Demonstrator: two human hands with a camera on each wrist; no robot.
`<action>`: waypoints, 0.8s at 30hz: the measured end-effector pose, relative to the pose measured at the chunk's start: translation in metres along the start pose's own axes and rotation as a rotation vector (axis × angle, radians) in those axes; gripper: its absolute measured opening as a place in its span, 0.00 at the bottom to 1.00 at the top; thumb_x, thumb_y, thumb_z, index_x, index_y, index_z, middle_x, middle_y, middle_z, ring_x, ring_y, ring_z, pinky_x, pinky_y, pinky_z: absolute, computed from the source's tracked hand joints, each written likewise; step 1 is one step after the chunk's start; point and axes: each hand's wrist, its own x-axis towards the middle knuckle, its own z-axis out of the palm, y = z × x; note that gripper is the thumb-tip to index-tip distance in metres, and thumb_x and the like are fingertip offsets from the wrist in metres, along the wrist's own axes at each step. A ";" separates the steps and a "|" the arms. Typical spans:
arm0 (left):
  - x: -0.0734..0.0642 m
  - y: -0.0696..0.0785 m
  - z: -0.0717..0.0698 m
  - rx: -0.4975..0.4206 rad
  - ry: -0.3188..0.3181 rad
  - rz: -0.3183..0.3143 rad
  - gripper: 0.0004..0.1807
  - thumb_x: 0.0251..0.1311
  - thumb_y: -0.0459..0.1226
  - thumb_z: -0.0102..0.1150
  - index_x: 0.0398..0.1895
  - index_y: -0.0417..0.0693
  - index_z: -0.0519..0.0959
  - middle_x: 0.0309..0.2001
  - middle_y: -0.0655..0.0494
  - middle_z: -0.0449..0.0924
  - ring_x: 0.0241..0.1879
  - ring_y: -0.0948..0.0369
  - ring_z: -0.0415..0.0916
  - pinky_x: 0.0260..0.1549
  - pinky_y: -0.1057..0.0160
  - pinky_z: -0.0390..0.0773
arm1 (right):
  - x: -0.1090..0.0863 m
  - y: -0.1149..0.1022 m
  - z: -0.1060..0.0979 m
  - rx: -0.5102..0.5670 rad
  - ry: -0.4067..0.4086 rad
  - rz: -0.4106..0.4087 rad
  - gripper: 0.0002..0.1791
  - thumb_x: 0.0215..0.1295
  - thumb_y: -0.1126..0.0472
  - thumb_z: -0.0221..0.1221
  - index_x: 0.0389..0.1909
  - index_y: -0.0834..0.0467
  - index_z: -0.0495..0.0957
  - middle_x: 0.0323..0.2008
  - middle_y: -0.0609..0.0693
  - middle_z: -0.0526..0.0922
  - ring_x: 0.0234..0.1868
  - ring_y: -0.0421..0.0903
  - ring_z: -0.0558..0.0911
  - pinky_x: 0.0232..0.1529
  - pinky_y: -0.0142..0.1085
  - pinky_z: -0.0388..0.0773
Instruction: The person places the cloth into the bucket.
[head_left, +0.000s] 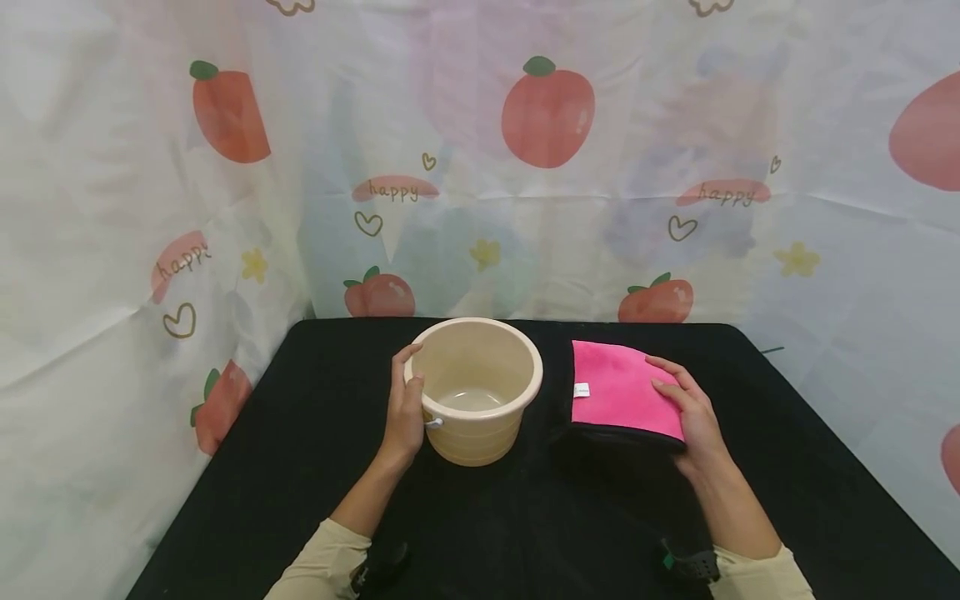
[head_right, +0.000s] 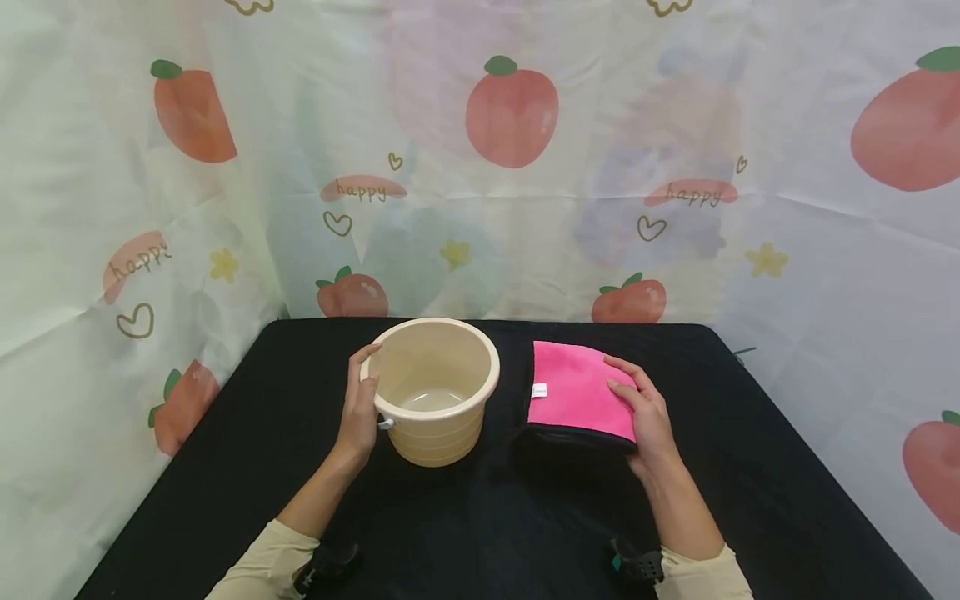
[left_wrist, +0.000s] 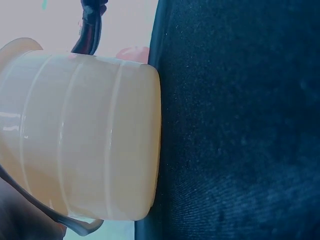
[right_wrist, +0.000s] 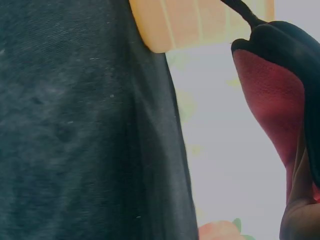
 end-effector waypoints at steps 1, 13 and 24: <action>0.000 0.000 0.000 0.003 0.000 0.001 0.25 0.73 0.36 0.36 0.73 0.46 0.63 0.72 0.46 0.61 0.68 0.46 0.64 0.65 0.48 0.61 | 0.000 -0.002 0.000 0.002 0.003 -0.002 0.22 0.82 0.56 0.49 0.72 0.53 0.70 0.61 0.48 0.70 0.46 0.41 0.83 0.41 0.32 0.83; 0.002 0.000 0.000 0.032 0.006 0.012 0.25 0.74 0.37 0.36 0.73 0.47 0.62 0.73 0.46 0.60 0.69 0.49 0.64 0.67 0.47 0.60 | 0.007 -0.035 0.017 0.058 -0.024 -0.082 0.21 0.82 0.58 0.48 0.71 0.53 0.70 0.61 0.49 0.70 0.48 0.42 0.82 0.43 0.33 0.82; 0.000 0.000 0.001 0.024 0.007 0.007 0.25 0.75 0.38 0.35 0.73 0.48 0.62 0.73 0.47 0.60 0.69 0.49 0.63 0.67 0.47 0.60 | 0.014 -0.072 0.035 0.076 0.006 -0.130 0.22 0.81 0.57 0.51 0.71 0.55 0.68 0.67 0.48 0.65 0.56 0.43 0.75 0.47 0.30 0.80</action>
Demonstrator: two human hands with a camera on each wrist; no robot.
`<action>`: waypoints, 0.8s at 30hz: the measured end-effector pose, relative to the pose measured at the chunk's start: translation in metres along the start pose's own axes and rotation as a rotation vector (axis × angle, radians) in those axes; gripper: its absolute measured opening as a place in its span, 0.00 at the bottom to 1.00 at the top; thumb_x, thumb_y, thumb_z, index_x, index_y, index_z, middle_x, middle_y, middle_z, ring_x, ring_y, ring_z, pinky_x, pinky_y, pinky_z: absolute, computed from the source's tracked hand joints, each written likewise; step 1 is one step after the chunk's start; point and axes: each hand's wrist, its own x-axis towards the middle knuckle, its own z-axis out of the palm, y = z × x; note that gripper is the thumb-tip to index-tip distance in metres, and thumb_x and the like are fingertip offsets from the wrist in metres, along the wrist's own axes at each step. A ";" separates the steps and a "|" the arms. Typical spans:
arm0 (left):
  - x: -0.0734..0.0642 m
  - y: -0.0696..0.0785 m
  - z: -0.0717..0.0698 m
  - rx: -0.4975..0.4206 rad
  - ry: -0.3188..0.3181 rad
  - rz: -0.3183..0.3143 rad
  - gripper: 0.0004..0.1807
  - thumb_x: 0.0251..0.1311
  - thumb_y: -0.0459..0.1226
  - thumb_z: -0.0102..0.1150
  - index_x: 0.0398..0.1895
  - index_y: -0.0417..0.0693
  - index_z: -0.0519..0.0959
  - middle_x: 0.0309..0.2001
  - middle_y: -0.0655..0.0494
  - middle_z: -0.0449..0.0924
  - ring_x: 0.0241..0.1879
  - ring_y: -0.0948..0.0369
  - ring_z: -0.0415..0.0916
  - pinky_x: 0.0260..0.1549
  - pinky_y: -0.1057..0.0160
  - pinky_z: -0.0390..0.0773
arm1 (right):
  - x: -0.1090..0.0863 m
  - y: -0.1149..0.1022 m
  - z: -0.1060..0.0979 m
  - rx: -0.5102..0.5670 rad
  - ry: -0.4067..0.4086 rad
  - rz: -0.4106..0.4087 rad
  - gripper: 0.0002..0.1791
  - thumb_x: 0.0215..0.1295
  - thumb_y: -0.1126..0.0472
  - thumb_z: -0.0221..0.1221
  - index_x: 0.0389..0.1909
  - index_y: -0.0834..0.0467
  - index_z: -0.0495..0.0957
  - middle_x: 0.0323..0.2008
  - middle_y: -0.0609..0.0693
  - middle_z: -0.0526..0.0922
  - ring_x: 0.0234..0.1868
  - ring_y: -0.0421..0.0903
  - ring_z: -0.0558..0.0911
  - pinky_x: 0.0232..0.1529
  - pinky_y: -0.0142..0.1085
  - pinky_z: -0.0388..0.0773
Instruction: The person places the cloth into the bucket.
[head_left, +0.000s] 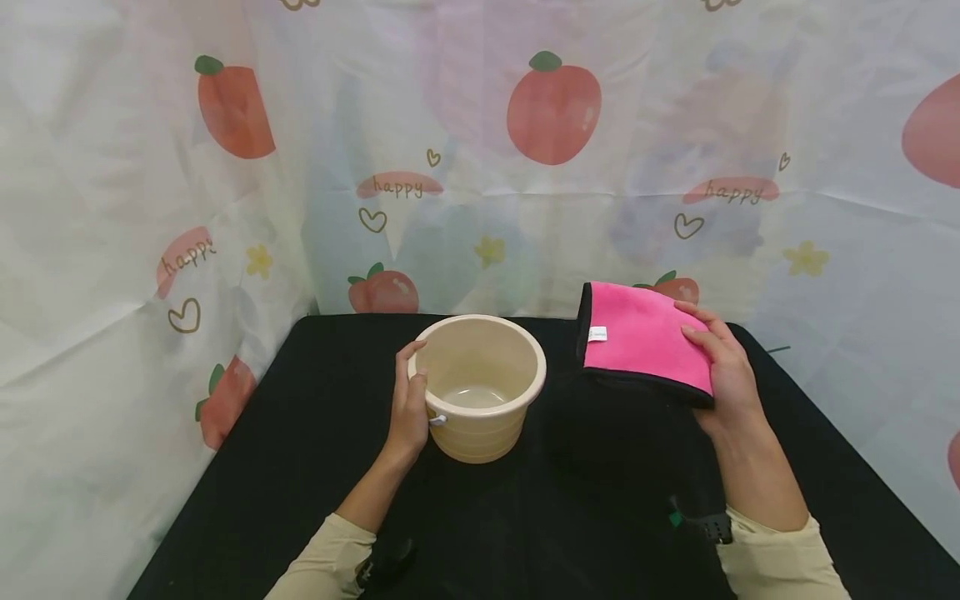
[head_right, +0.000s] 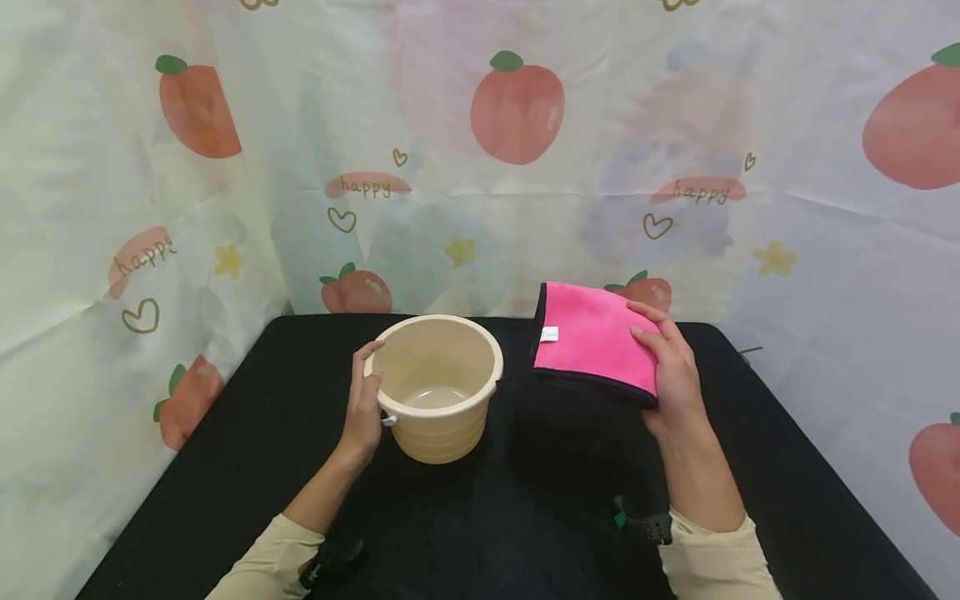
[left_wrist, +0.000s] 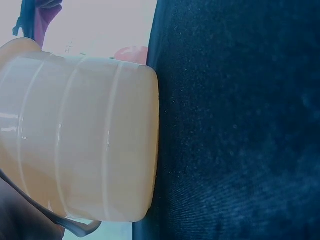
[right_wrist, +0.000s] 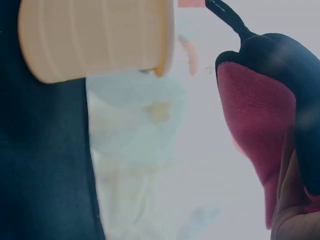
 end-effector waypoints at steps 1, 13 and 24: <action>0.000 0.000 0.000 0.000 0.001 0.000 0.25 0.75 0.38 0.35 0.73 0.48 0.62 0.73 0.47 0.60 0.69 0.48 0.63 0.67 0.46 0.60 | 0.001 -0.002 0.002 0.017 -0.010 0.000 0.23 0.81 0.57 0.51 0.72 0.56 0.68 0.68 0.48 0.64 0.56 0.43 0.76 0.48 0.30 0.80; 0.001 0.000 0.000 -0.001 0.002 0.003 0.25 0.75 0.38 0.34 0.73 0.47 0.62 0.72 0.46 0.60 0.68 0.45 0.64 0.66 0.46 0.62 | 0.008 -0.010 0.035 0.085 -0.161 -0.007 0.24 0.82 0.59 0.48 0.74 0.57 0.63 0.66 0.52 0.67 0.52 0.42 0.80 0.47 0.31 0.80; 0.000 -0.001 0.001 0.008 0.003 -0.006 0.25 0.75 0.38 0.34 0.73 0.48 0.62 0.73 0.47 0.60 0.69 0.49 0.64 0.66 0.46 0.61 | 0.014 0.005 0.058 0.041 -0.204 0.034 0.21 0.83 0.58 0.47 0.72 0.55 0.66 0.62 0.52 0.70 0.51 0.43 0.80 0.45 0.32 0.81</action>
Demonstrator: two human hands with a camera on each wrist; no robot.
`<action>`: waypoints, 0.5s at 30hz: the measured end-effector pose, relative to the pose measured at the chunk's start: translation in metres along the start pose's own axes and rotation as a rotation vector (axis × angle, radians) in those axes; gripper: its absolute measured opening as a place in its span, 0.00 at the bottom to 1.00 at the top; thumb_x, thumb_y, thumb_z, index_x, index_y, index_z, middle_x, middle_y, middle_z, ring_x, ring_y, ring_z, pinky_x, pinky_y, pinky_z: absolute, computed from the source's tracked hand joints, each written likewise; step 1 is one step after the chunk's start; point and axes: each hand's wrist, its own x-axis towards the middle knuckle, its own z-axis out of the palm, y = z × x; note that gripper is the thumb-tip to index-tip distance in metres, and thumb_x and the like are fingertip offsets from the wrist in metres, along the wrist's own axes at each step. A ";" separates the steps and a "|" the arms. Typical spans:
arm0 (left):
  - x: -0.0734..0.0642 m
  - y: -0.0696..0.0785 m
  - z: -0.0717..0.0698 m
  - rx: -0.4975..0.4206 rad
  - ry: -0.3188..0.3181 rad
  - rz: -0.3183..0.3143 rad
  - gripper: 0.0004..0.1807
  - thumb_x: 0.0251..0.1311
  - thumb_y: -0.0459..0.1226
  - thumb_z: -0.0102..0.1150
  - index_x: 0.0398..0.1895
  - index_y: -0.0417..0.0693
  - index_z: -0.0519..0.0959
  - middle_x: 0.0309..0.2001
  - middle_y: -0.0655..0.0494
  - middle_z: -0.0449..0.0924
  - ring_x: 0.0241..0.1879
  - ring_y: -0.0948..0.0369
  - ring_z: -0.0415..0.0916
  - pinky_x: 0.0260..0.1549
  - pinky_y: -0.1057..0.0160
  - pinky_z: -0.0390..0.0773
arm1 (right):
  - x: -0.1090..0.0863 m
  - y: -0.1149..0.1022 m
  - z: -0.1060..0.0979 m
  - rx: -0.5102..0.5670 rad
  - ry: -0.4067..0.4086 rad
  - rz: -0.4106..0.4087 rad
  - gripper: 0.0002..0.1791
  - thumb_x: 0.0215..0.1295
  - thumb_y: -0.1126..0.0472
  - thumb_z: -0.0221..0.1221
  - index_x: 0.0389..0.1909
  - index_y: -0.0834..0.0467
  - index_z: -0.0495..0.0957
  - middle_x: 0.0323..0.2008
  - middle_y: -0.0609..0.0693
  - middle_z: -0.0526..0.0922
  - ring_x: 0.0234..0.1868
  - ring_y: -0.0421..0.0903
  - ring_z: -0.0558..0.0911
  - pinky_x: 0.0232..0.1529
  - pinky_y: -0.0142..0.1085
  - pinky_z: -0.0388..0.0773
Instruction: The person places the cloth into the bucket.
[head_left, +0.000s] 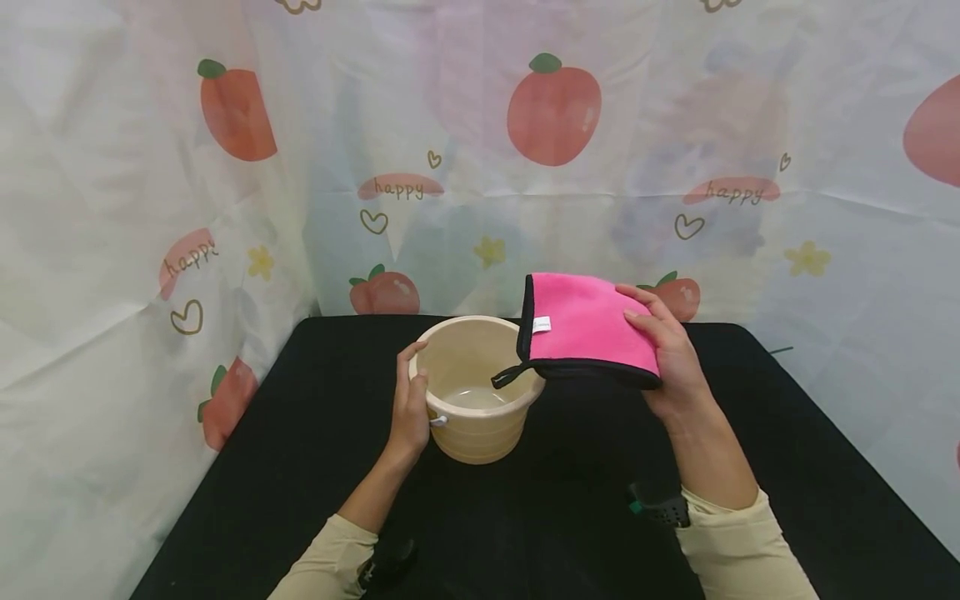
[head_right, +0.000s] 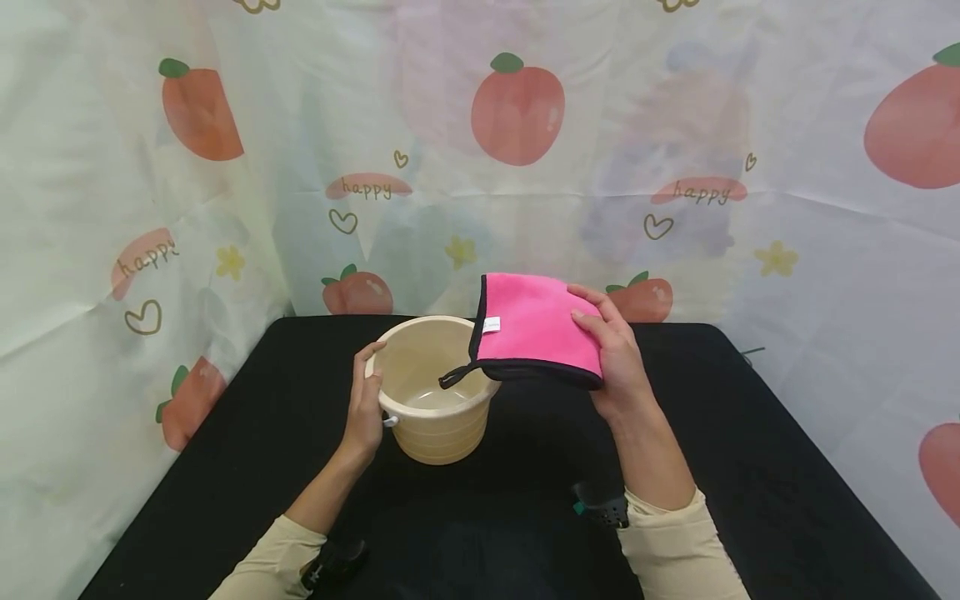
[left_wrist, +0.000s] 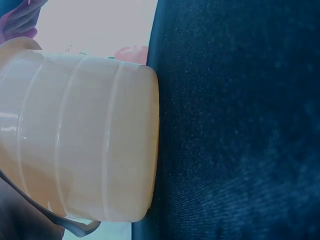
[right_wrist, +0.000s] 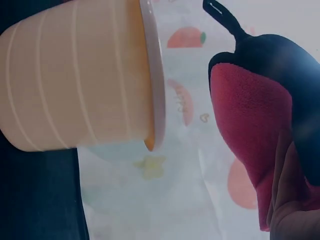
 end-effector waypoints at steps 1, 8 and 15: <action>0.000 0.000 0.000 0.002 0.001 0.001 0.25 0.75 0.38 0.34 0.73 0.48 0.62 0.73 0.47 0.60 0.69 0.50 0.63 0.67 0.47 0.61 | 0.001 0.002 0.002 -0.006 0.000 0.005 0.22 0.82 0.57 0.47 0.72 0.55 0.66 0.62 0.52 0.70 0.51 0.43 0.80 0.46 0.32 0.81; -0.001 0.000 0.000 0.012 0.006 -0.001 0.25 0.75 0.39 0.34 0.73 0.49 0.62 0.73 0.47 0.60 0.69 0.51 0.63 0.67 0.47 0.60 | 0.005 0.012 0.012 -0.044 -0.007 0.058 0.22 0.82 0.56 0.48 0.73 0.54 0.66 0.63 0.53 0.69 0.47 0.43 0.82 0.44 0.32 0.82; -0.001 0.000 0.000 0.016 0.003 0.004 0.25 0.75 0.39 0.34 0.73 0.48 0.62 0.73 0.47 0.59 0.70 0.51 0.61 0.68 0.46 0.60 | 0.008 0.020 0.019 -0.070 -0.028 0.069 0.21 0.81 0.58 0.50 0.71 0.54 0.68 0.59 0.53 0.72 0.37 0.42 0.86 0.39 0.32 0.83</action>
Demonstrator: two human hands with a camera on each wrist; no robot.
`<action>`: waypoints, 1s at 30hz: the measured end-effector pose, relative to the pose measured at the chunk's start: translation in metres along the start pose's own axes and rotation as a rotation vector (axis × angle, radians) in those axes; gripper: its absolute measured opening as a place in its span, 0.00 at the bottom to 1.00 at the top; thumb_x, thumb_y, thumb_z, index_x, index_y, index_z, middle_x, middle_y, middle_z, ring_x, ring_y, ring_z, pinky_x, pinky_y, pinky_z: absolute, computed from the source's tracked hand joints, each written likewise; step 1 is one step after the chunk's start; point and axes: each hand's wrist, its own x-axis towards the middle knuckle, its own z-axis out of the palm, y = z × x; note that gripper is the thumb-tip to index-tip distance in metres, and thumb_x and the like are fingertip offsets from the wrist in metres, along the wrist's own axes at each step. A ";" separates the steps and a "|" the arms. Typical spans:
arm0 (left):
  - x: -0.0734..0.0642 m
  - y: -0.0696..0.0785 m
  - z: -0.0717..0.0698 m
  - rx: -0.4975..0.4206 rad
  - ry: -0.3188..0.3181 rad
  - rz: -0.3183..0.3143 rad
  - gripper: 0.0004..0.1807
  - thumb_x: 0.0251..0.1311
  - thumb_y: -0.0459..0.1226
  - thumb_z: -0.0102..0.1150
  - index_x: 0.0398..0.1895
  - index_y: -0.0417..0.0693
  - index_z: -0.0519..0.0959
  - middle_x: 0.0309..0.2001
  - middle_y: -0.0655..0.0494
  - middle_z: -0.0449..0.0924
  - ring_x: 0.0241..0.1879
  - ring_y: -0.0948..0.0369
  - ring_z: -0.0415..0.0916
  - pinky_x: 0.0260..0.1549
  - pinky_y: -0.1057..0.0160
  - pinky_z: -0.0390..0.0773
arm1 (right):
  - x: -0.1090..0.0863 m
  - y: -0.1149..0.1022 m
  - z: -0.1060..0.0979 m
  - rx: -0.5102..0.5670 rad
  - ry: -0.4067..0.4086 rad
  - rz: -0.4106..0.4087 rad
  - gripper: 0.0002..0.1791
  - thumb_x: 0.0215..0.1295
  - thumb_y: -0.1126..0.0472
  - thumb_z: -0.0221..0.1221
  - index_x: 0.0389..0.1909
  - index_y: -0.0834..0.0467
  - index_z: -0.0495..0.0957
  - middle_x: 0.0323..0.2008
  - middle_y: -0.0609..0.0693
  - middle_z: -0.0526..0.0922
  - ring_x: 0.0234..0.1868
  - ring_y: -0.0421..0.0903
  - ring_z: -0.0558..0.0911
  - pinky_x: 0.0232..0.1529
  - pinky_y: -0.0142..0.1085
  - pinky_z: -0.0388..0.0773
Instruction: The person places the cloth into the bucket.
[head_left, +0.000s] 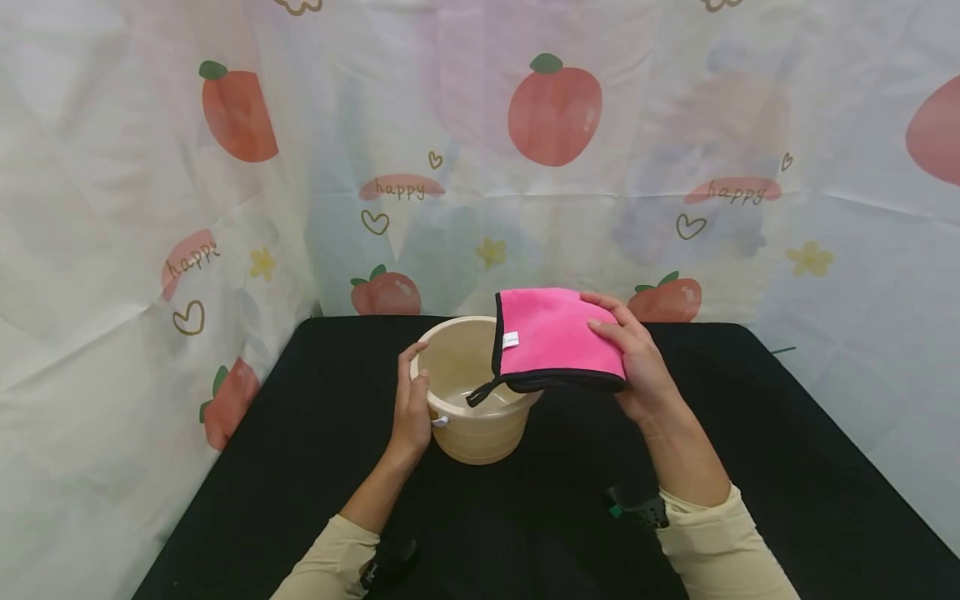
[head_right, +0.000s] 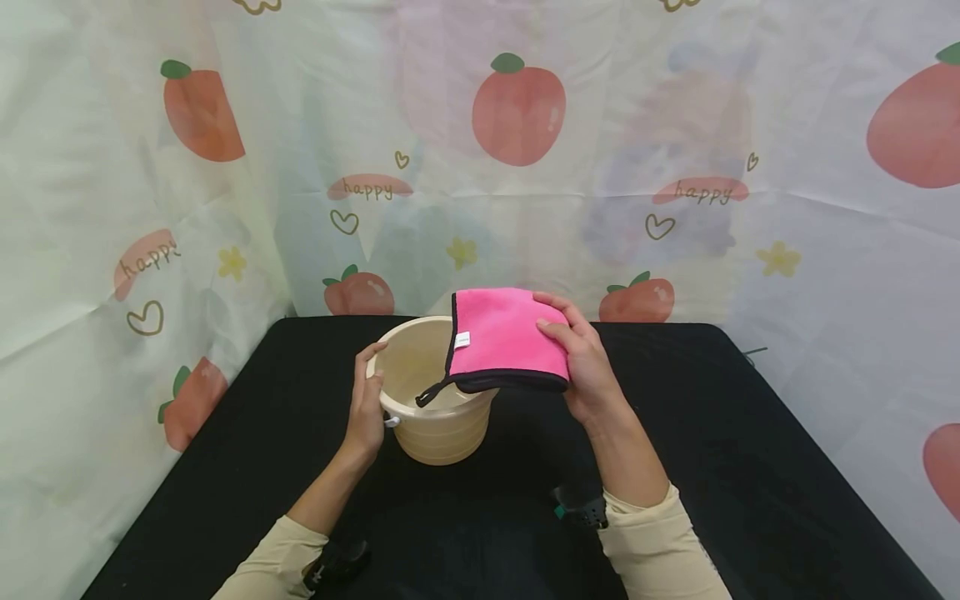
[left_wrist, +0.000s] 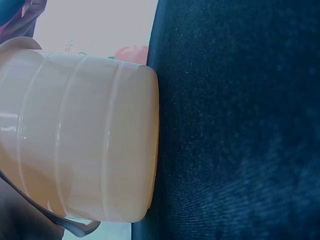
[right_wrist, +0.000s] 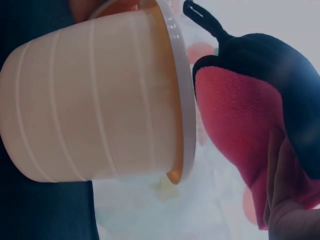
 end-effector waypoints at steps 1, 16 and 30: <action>0.000 0.000 0.000 0.001 -0.002 0.001 0.25 0.75 0.39 0.33 0.73 0.49 0.61 0.73 0.47 0.59 0.70 0.51 0.62 0.68 0.46 0.60 | 0.000 0.001 0.001 0.002 -0.003 0.003 0.21 0.81 0.58 0.50 0.71 0.54 0.69 0.59 0.53 0.73 0.36 0.42 0.86 0.39 0.33 0.83; 0.000 0.001 0.001 0.036 -0.003 -0.007 0.25 0.75 0.41 0.33 0.73 0.51 0.61 0.75 0.49 0.58 0.73 0.51 0.57 0.70 0.43 0.54 | 0.006 0.015 0.018 -0.001 -0.102 0.086 0.26 0.80 0.65 0.51 0.75 0.58 0.63 0.66 0.57 0.63 0.49 0.45 0.81 0.45 0.34 0.82; -0.001 0.001 0.001 0.041 0.007 -0.012 0.25 0.75 0.41 0.34 0.73 0.51 0.62 0.75 0.48 0.58 0.74 0.50 0.56 0.70 0.40 0.53 | 0.008 0.024 0.026 -0.189 -0.143 0.138 0.32 0.76 0.66 0.54 0.78 0.60 0.58 0.67 0.63 0.64 0.53 0.50 0.77 0.46 0.35 0.81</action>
